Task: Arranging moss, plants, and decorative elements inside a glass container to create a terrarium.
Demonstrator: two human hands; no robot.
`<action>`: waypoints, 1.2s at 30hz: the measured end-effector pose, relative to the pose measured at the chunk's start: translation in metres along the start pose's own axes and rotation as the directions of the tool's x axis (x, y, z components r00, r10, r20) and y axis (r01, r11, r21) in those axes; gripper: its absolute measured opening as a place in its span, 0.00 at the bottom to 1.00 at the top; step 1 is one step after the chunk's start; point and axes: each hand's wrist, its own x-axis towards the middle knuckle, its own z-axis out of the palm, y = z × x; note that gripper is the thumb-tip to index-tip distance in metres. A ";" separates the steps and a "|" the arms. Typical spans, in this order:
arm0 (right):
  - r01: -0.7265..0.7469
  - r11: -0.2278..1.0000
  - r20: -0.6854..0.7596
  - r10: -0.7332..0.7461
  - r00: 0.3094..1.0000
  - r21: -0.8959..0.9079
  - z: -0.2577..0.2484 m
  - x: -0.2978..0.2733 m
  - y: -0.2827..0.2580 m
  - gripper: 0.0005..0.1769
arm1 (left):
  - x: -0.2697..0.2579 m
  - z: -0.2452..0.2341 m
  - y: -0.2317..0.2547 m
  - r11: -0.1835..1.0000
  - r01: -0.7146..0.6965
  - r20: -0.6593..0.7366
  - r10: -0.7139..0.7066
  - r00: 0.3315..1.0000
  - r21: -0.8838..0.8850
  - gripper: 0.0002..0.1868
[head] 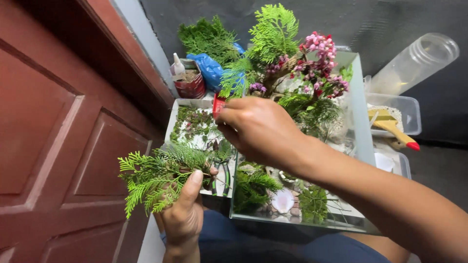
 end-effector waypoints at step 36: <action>-0.688 0.479 0.314 0.644 0.698 0.546 -0.039 -0.165 0.016 0.08 | -0.008 0.117 0.002 0.580 -0.707 0.884 -0.053 0.464 0.405 0.08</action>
